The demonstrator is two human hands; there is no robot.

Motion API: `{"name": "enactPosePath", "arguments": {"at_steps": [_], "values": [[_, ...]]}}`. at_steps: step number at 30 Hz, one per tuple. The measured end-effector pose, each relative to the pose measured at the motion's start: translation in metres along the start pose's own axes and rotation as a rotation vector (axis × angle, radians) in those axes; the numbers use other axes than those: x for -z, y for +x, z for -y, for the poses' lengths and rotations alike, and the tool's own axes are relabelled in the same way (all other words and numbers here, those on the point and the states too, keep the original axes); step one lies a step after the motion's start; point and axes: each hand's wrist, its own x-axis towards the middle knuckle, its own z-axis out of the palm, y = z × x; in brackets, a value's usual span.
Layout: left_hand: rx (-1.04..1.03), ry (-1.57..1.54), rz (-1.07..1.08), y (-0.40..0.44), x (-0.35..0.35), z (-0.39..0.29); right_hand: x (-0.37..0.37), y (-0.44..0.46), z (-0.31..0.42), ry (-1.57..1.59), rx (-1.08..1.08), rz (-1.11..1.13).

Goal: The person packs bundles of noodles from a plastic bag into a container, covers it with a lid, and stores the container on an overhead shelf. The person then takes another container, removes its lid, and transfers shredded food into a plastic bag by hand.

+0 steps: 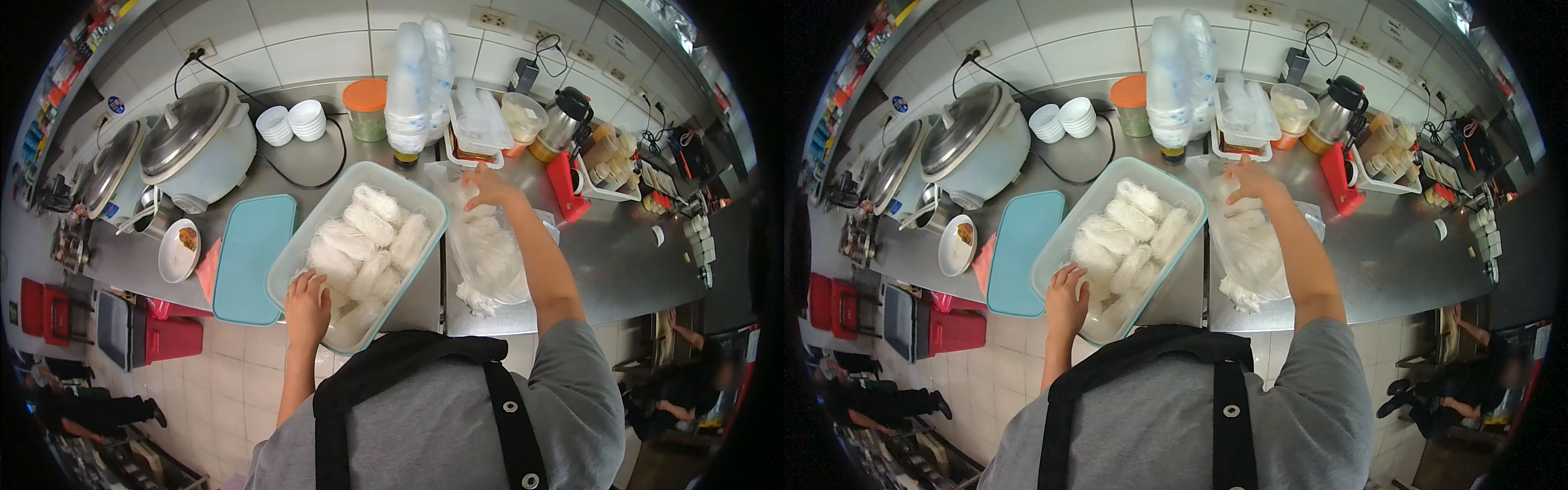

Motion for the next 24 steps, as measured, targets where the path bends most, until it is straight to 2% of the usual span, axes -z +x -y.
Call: {"name": "enactPosePath", "arguments": {"at_steps": [4, 7, 9, 10, 13, 14, 18, 20, 22, 24], "values": [[-0.002, -0.006, -0.022, 0.000, -0.001, 0.000, 0.013, -0.017, -0.005, 0.061, 0.054, -0.176], [0.008, -0.038, -0.037, 0.001, 0.000, 0.001, 0.036, -0.038, 0.001, 0.410, -0.028, -0.286], [0.043, -0.083, -0.050, 0.002, 0.007, 0.000, 0.047, -0.053, 0.002, 0.392, 0.050, -0.496], [0.044, -0.091, -0.103, 0.003, 0.011, 0.001, 0.053, -0.059, 0.007, 0.382, 0.091, -0.599], [0.068, -0.096, -0.240, 0.009, 0.033, 0.010, 0.075, -0.081, 0.036, 0.621, 0.120, -0.747], [0.086, -0.087, -0.270, 0.011, 0.042, 0.013, 0.090, -0.094, 0.065, 0.784, 0.145, -0.610], [0.145, -0.103, -0.384, 0.014, 0.062, 0.026, 0.084, -0.097, 0.150, 0.793, 0.226, -0.376], [0.159, -0.142, -0.445, 0.014, 0.068, 0.025, 0.067, -0.087, 0.197, 0.827, 0.284, -0.169], [0.175, -0.197, -0.433, 0.013, 0.079, 0.013, 0.043, -0.072, 0.244, 0.748, 0.324, -0.032], [0.160, -0.219, -0.414, 0.012, 0.079, 0.007, 0.009, -0.051, 0.282, 0.634, 0.228, 0.089]]}}
